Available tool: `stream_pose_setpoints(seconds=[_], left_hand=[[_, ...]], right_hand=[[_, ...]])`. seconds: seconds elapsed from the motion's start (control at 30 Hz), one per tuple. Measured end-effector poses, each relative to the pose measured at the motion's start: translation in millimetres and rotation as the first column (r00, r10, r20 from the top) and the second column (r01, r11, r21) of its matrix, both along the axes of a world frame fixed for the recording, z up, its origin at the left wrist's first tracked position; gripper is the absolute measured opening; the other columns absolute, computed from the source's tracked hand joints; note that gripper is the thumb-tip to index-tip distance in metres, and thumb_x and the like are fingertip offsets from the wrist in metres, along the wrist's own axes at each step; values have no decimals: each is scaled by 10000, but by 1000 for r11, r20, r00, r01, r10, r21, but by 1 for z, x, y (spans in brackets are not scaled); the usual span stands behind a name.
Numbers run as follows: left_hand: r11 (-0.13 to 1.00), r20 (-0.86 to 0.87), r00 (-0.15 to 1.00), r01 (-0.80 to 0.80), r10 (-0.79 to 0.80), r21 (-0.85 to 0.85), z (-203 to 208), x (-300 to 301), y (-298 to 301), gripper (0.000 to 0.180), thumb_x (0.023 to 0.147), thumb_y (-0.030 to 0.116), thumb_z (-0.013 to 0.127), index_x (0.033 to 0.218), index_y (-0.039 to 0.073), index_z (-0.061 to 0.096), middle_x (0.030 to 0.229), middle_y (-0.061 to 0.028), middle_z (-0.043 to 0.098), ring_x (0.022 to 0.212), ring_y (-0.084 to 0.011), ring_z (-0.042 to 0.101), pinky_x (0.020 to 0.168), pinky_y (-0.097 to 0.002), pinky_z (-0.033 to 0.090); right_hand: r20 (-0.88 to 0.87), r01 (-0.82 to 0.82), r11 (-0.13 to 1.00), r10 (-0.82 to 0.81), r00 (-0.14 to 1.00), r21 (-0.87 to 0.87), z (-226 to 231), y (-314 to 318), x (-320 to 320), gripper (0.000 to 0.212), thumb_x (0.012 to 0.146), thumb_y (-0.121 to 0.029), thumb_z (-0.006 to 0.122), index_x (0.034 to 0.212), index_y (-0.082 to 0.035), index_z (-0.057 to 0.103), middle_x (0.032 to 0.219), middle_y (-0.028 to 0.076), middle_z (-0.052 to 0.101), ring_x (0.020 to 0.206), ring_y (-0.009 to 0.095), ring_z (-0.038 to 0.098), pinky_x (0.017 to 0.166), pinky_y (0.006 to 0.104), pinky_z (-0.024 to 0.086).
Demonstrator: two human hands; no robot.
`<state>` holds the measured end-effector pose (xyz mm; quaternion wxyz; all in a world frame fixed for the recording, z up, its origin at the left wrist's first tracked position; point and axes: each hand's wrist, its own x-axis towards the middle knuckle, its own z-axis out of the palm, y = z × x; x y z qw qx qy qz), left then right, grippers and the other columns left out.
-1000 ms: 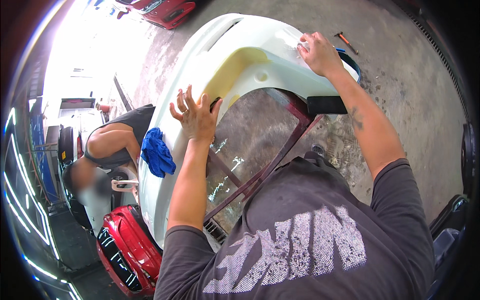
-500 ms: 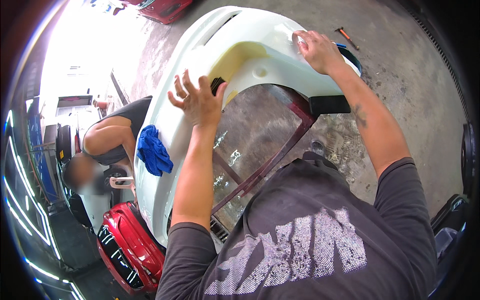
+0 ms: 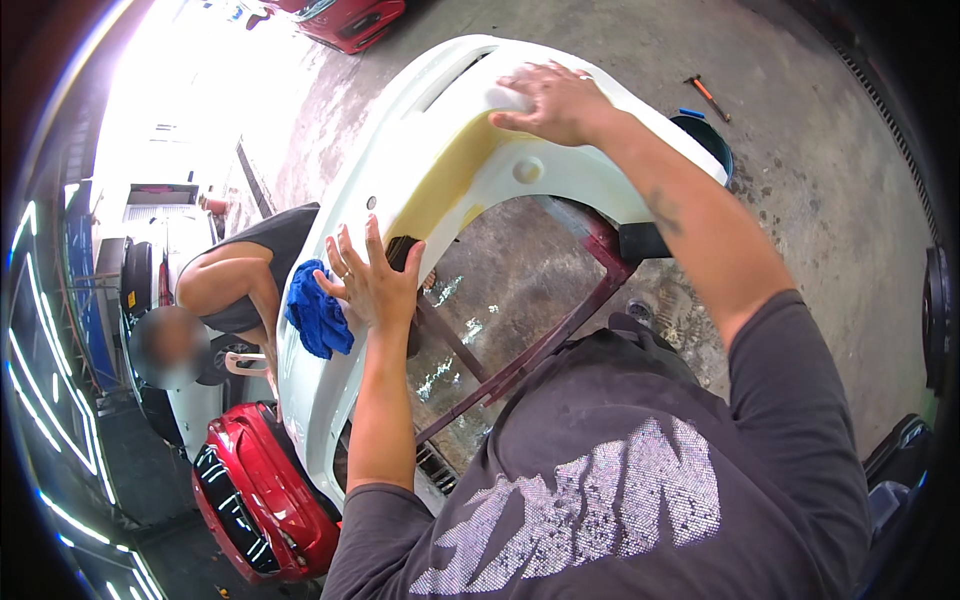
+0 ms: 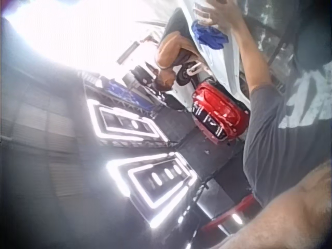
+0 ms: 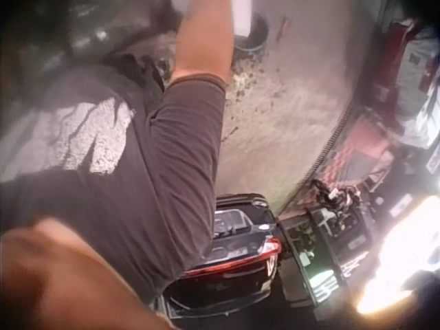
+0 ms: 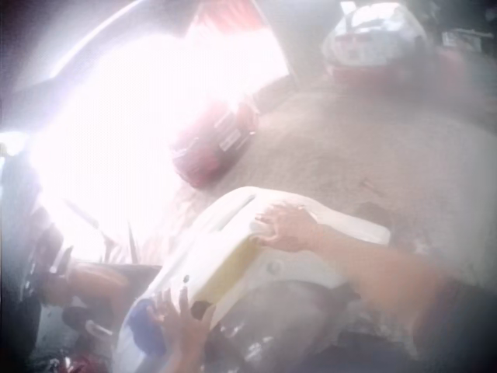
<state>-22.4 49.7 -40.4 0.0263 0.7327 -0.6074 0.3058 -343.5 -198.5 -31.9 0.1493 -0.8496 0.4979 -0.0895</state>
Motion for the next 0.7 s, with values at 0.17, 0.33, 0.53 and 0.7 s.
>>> stream_pose_setpoints(seconds=[0.17,0.33,0.53,0.7], left_hand=[[998,-39,998,52,-51,22,7,-13,-23,934,885,719,864,1670,312,565,1709,-163,448,1671,-416,313,1301,-793,50],[990,-63,988,140,-138,22,-1,-72,-105,980,870,691,891,1706,335,524,1728,-174,441,1683,-418,310,1299,-825,64],[997,-47,996,79,-79,-3,-8,-77,-108,1018,854,697,903,1720,334,510,1751,-169,410,1699,-411,282,1290,-839,105],[990,-92,993,60,-72,-124,-12,-24,-37,1021,862,726,883,1729,342,504,1780,-189,382,1713,-455,254,1256,-879,56]], right_hand=[[-95,47,996,-55,994,-79,-18,-2,20,838,1053,-922,345,1790,-522,326,1925,-5,233,1782,295,176,1421,676,171],[-14,46,996,-48,999,-75,-25,0,21,815,1077,-904,281,1793,-516,328,1926,-4,233,1783,295,170,1422,666,158],[15,48,996,-47,999,-73,-27,-4,15,740,1137,-809,293,1799,-482,344,1922,6,250,1782,324,171,1421,674,147],[59,57,993,-51,997,-107,-35,-5,20,718,1148,-785,314,1792,-471,367,1920,10,260,1780,324,186,1412,670,172]])
